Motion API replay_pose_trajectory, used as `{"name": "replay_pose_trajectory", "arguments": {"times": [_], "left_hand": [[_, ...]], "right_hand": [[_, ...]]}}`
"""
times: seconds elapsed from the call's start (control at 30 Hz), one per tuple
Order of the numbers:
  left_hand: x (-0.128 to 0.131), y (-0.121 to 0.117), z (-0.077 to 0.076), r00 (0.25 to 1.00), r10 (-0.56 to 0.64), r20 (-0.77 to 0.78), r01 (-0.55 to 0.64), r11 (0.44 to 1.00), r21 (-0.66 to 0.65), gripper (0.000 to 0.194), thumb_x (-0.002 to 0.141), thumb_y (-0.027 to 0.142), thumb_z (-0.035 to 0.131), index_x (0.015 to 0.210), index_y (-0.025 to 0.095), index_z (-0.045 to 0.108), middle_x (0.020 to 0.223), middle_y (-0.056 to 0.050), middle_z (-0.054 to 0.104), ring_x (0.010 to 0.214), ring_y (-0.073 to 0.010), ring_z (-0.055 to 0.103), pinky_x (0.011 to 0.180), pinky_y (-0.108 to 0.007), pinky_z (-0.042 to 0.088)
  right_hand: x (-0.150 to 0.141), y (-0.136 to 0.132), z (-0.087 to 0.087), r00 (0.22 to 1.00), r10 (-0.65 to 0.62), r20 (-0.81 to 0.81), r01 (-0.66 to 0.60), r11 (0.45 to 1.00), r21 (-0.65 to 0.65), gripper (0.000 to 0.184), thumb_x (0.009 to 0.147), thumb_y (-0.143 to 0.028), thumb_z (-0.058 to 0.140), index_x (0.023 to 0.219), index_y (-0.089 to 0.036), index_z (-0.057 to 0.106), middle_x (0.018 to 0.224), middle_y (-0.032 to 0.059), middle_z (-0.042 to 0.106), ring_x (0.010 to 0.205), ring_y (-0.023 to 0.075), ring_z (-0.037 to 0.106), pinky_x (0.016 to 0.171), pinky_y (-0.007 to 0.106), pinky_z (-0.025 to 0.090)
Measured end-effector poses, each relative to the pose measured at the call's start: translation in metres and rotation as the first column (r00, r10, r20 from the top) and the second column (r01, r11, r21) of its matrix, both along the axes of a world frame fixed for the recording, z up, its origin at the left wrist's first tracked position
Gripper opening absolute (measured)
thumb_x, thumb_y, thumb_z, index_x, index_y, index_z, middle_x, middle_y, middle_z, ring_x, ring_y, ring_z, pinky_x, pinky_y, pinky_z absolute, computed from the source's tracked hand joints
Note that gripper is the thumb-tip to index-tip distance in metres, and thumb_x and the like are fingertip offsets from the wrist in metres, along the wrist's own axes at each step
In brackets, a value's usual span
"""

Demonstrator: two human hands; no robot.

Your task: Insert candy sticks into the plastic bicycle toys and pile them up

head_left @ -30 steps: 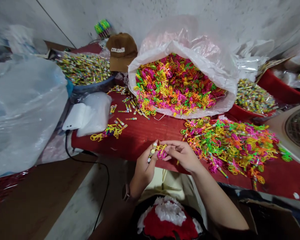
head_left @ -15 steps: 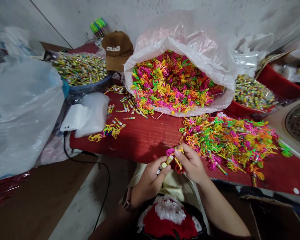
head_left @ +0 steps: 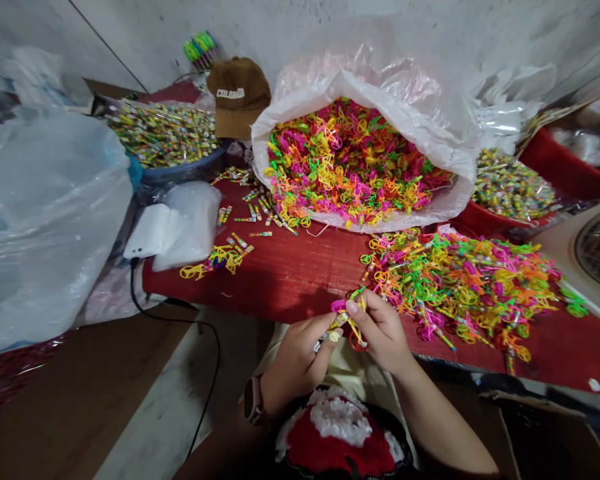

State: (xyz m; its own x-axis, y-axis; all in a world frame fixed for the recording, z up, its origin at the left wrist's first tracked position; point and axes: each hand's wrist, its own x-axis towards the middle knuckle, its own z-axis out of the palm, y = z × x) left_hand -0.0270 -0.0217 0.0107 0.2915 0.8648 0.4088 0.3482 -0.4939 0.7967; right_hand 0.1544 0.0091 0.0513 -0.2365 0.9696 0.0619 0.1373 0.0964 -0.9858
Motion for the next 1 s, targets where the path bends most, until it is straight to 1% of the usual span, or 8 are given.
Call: {"name": "replay_pose_trajectory", "arguments": {"times": [0.17, 0.5, 0.63, 0.73, 0.8, 0.87, 0.93, 1.0], "left_hand": [[-0.001, 0.002, -0.003, 1.000, -0.005, -0.024, 0.006, 0.999, 0.053, 0.034, 0.102, 0.016, 0.053, 0.133, 0.017, 0.067, 0.115, -0.013, 0.081, 0.099, -0.0248, 0.079, 0.086, -0.034, 0.061], [-0.008, 0.003, 0.005, 0.977, -0.161, -0.137, 0.152, 0.986, -0.074, 0.040, 0.101, 0.016, 0.050, 0.137, 0.017, 0.067, 0.109, -0.012, 0.081, 0.095, -0.0251, 0.078, 0.083, -0.033, 0.060], [-0.007, 0.004, -0.004, 0.971, -0.160, -0.178, 0.144, 0.984, -0.102, 0.042, 0.099, 0.017, 0.050, 0.136, 0.015, 0.068, 0.110, -0.014, 0.081, 0.096, -0.0272, 0.078, 0.085, -0.036, 0.061], [-0.005, 0.010, -0.016, 0.981, -0.143, -0.132, 0.115, 0.973, -0.199, 0.039, 0.104, 0.023, 0.051, 0.139, 0.017, 0.068, 0.124, -0.014, 0.079, 0.110, -0.0275, 0.077, 0.096, -0.038, 0.060], [-0.005, 0.015, -0.025, 0.993, -0.102, -0.055, 0.086, 0.965, -0.248, 0.040, 0.106, 0.029, 0.051, 0.142, 0.018, 0.066, 0.137, -0.014, 0.074, 0.124, -0.0272, 0.072, 0.105, -0.038, 0.056], [-0.007, 0.019, -0.034, 0.999, -0.014, 0.047, 0.027, 0.954, -0.300, 0.039, 0.108, 0.034, 0.052, 0.140, 0.020, 0.068, 0.139, -0.013, 0.074, 0.128, -0.0255, 0.070, 0.110, -0.037, 0.053], [-0.009, 0.024, -0.042, 0.986, 0.109, 0.127, -0.056, 0.929, -0.365, 0.036, 0.108, 0.037, 0.052, 0.132, 0.019, 0.071, 0.130, -0.011, 0.077, 0.121, -0.0235, 0.072, 0.106, -0.034, 0.053], [-0.010, 0.030, -0.048, 0.963, 0.210, 0.167, -0.125, 0.902, -0.413, 0.034, 0.108, 0.041, 0.052, 0.121, 0.018, 0.073, 0.118, -0.010, 0.079, 0.109, -0.0219, 0.073, 0.099, -0.031, 0.054]], "right_hand": [[0.004, 0.000, 0.004, 0.995, -0.010, 0.103, 0.004, 0.998, 0.063, 0.041, 0.106, -0.048, 0.058, 0.076, -0.023, 0.048, 0.068, -0.0043, 0.047, 0.064, 0.0139, 0.043, 0.061, 0.028, 0.036], [0.000, -0.002, -0.002, 0.997, -0.032, 0.069, 0.030, 0.999, 0.034, 0.043, 0.105, -0.050, 0.059, 0.074, -0.025, 0.043, 0.068, -0.0045, 0.041, 0.062, 0.0146, 0.038, 0.059, 0.029, 0.033], [-0.006, 0.001, -0.010, 0.994, -0.044, 0.104, 0.040, 0.999, 0.032, 0.046, 0.105, -0.055, 0.058, 0.073, -0.025, 0.042, 0.068, -0.0043, 0.041, 0.063, 0.0149, 0.040, 0.059, 0.029, 0.034], [0.008, 0.015, -0.006, 0.960, 0.010, 0.279, -0.019, 0.999, 0.030, 0.048, 0.103, -0.059, 0.058, 0.073, -0.024, 0.045, 0.066, -0.0041, 0.045, 0.061, 0.0147, 0.043, 0.058, 0.029, 0.033], [0.034, 0.029, 0.006, 0.910, -0.023, 0.415, 0.006, 0.999, 0.042, 0.050, 0.102, -0.062, 0.058, 0.072, -0.024, 0.049, 0.063, -0.0036, 0.047, 0.058, 0.0148, 0.044, 0.056, 0.030, 0.032], [0.069, 0.043, 0.023, 0.838, -0.164, 0.521, 0.141, 0.986, 0.085, 0.052, 0.099, -0.068, 0.058, 0.073, -0.023, 0.055, 0.062, -0.0019, 0.052, 0.058, 0.0161, 0.048, 0.056, 0.030, 0.036], [0.101, 0.058, 0.040, 0.646, -0.348, 0.680, 0.324, 0.931, 0.169, 0.053, 0.088, -0.073, 0.070, 0.077, -0.022, 0.062, 0.063, 0.0014, 0.059, 0.058, 0.0193, 0.054, 0.058, 0.033, 0.041], [0.116, 0.073, 0.054, 0.442, -0.502, 0.743, 0.377, 0.856, 0.354, 0.056, 0.077, -0.072, 0.081, 0.090, -0.018, 0.070, 0.078, 0.0101, 0.069, 0.070, 0.0269, 0.063, 0.067, 0.040, 0.049]]}}
